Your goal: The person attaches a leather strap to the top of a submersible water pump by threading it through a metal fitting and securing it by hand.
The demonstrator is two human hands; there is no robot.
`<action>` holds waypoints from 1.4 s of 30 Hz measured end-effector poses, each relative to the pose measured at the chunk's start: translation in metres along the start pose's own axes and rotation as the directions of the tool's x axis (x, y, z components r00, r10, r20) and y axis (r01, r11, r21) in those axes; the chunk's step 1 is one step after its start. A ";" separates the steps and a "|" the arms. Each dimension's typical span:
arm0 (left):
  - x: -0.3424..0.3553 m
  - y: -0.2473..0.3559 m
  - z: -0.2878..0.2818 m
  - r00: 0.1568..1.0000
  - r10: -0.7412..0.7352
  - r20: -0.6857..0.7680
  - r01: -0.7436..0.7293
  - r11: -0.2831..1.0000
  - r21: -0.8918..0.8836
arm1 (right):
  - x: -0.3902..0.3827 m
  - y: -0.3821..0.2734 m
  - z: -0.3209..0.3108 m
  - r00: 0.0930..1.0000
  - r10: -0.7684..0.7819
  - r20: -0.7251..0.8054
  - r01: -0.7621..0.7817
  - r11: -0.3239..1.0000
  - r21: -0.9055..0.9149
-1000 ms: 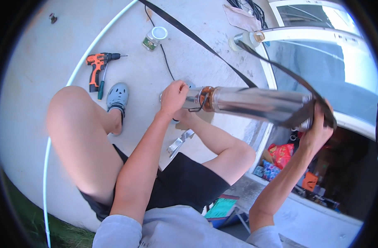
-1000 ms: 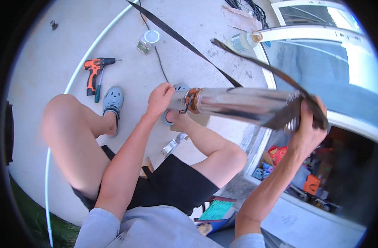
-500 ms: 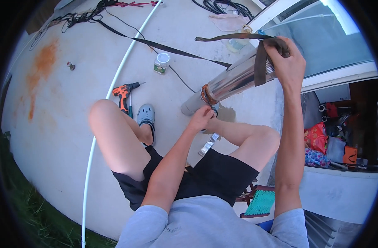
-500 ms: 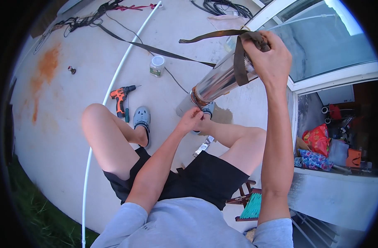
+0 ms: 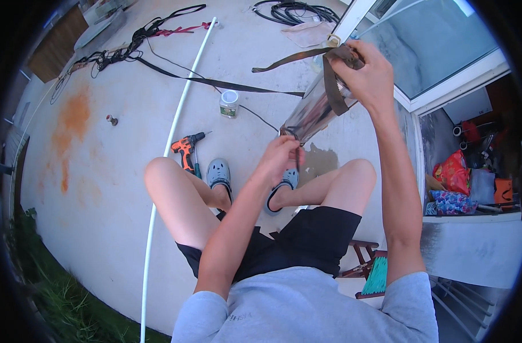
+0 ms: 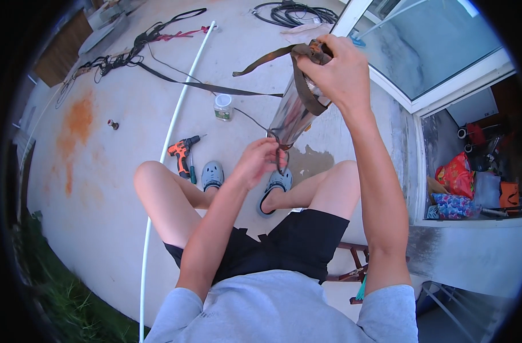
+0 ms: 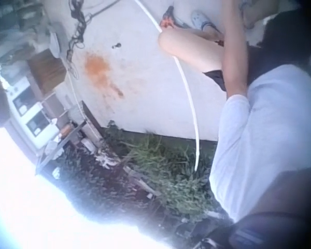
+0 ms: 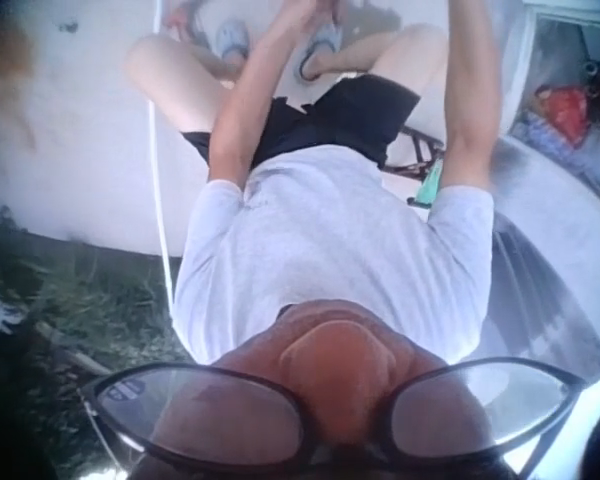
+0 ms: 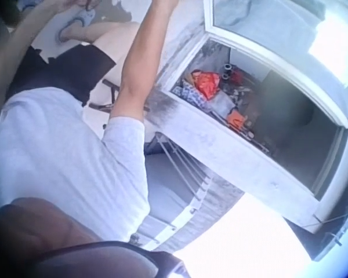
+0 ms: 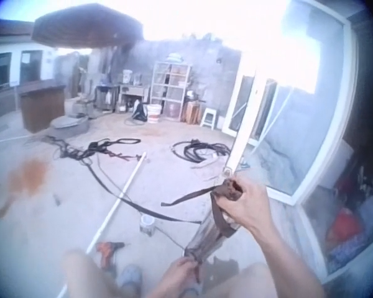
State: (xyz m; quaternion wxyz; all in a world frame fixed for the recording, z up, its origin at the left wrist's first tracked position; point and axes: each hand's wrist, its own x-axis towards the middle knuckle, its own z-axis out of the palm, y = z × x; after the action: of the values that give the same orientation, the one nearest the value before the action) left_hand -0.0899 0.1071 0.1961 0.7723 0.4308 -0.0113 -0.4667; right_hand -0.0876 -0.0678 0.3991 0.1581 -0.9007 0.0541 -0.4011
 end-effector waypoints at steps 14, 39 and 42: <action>0.031 -0.031 0.015 0.999 0.012 -0.046 -0.037 0.788 -0.614 | -0.006 -0.014 -0.013 0.989 -0.005 0.151 0.000 0.999 0.038; 0.016 -0.012 -0.020 0.993 -0.071 0.099 0.110 0.873 -0.475 | -0.224 0.104 0.089 0.371 0.831 0.414 -0.298 -0.315 0.901; 0.006 -0.002 -0.015 0.990 -0.139 -0.035 0.120 0.936 -0.330 | -0.165 0.077 0.034 0.559 0.780 0.281 -0.236 -0.175 0.956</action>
State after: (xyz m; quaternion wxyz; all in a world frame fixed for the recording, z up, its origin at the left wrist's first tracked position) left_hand -0.0817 0.1126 0.1828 0.8006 0.3101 0.1170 -0.4992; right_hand -0.1714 -0.0949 0.2361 0.8307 -0.3367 0.1860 -0.4025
